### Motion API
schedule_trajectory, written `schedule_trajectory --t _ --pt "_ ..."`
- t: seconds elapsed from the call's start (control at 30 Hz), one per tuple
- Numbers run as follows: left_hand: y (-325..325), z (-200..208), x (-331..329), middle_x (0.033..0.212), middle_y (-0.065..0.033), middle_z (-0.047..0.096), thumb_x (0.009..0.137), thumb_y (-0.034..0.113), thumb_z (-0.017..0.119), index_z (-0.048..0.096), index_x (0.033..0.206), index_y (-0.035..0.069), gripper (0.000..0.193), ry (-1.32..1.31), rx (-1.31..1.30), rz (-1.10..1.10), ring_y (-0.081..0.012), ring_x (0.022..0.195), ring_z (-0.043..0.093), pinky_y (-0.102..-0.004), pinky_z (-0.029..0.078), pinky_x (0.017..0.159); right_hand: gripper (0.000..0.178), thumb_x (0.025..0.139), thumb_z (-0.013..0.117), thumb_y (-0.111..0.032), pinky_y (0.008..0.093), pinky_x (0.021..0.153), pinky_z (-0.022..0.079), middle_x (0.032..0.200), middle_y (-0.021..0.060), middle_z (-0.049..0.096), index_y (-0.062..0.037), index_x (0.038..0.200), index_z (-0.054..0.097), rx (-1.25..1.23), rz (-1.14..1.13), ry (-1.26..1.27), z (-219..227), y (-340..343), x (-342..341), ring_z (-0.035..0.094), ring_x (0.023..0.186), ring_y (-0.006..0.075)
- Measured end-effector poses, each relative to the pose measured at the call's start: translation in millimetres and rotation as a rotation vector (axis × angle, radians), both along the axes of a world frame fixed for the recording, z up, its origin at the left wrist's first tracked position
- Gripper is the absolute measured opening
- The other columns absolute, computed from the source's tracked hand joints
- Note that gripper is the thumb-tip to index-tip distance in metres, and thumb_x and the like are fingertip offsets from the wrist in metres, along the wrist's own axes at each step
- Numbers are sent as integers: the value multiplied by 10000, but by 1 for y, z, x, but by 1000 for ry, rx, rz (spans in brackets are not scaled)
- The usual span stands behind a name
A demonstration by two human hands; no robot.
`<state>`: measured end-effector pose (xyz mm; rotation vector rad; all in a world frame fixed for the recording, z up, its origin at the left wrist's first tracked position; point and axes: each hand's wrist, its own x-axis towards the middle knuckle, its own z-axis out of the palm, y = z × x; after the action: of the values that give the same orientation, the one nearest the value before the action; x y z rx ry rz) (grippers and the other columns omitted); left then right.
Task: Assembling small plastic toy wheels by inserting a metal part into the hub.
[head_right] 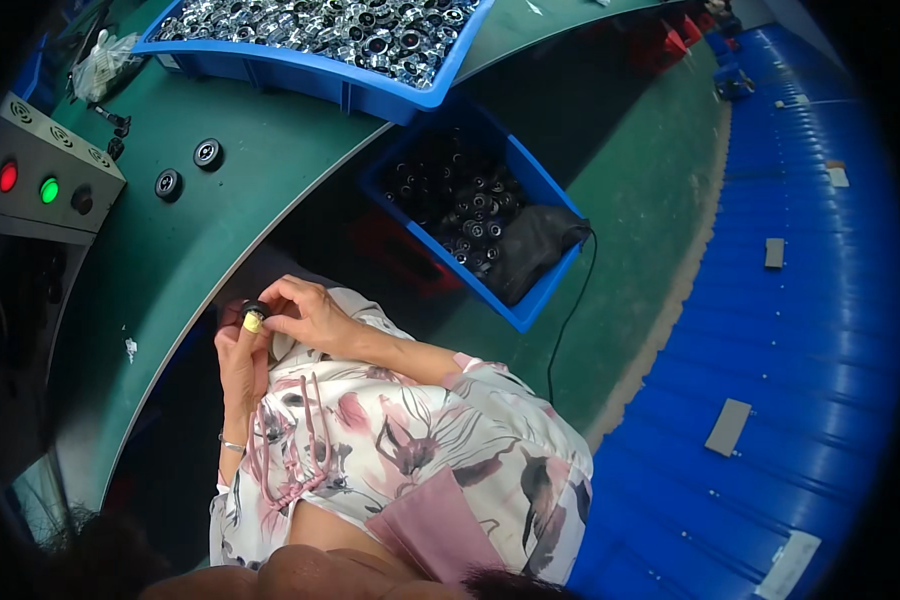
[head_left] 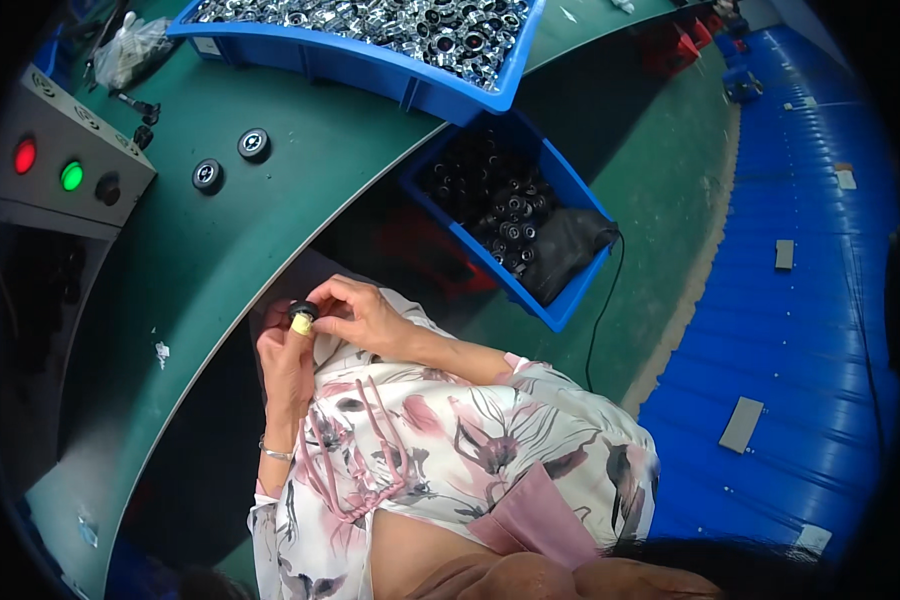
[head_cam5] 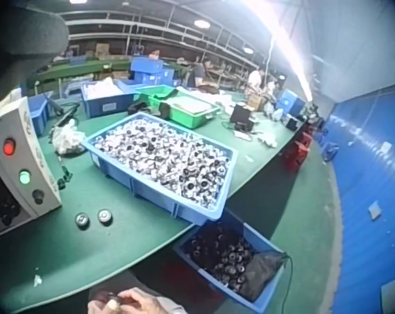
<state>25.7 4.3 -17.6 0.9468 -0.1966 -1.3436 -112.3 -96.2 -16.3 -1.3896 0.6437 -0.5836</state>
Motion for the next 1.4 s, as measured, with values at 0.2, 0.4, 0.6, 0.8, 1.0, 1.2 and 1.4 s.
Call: schedule_trajectory --t 0.2,0.4,0.6,0.8,1.0,1.2,1.4 --pt "-2 -3 -5 1053 -44 629 942 30 693 600 1177 -38 262 -547 6 86 -111 988 602 -253 487 889 148 804 760 -23 294 651 522 860 96 658 30 916 678 -241 67 96 5 -13 -3 666 749 168" --pt "-1 -12 -9 1021 -59 626 956 56 683 589 1133 -55 229 -639 61 92 -103 920 605 -243 509 824 115 866 750 -25 260 646 545 857 72 651 46 905 667 -191 53 197 -4 1 -5 681 781 126" --pt "-2 -8 -9 1029 -57 647 962 88 686 586 1133 -53 243 -558 111 127 -78 907 605 -213 489 792 120 924 701 -7 235 747 556 976 49 672 34 1030 660 203 17 107 -10 5 2 676 876 105" --pt "-2 -6 -8 1057 -84 658 969 62 672 585 1149 -66 237 -465 70 114 -119 967 638 -265 546 882 199 929 704 -13 237 778 556 992 72 676 49 1099 619 224 7 90 -18 -1 -3 674 899 105" --pt "-3 -9 -6 1099 -126 676 956 30 674 594 1167 -104 263 -370 60 61 -154 992 662 -299 560 914 192 944 680 -5 247 790 565 990 83 671 53 1104 591 269 -43 2 -14 1 -2 676 893 116" --pt "-2 -10 -8 1067 -113 697 933 -38 666 637 1161 -94 237 -479 7 85 -135 942 669 -270 561 878 171 939 670 11 255 774 571 982 94 673 60 1081 587 318 -40 -43 -13 -1 0 674 855 119" --pt "2 -25 -11 1054 -110 707 935 -49 655 647 1147 -92 216 -553 43 124 -133 919 674 -270 562 877 163 933 662 23 251 742 570 980 89 677 58 1076 593 261 -64 77 -20 -1 4 673 829 114"
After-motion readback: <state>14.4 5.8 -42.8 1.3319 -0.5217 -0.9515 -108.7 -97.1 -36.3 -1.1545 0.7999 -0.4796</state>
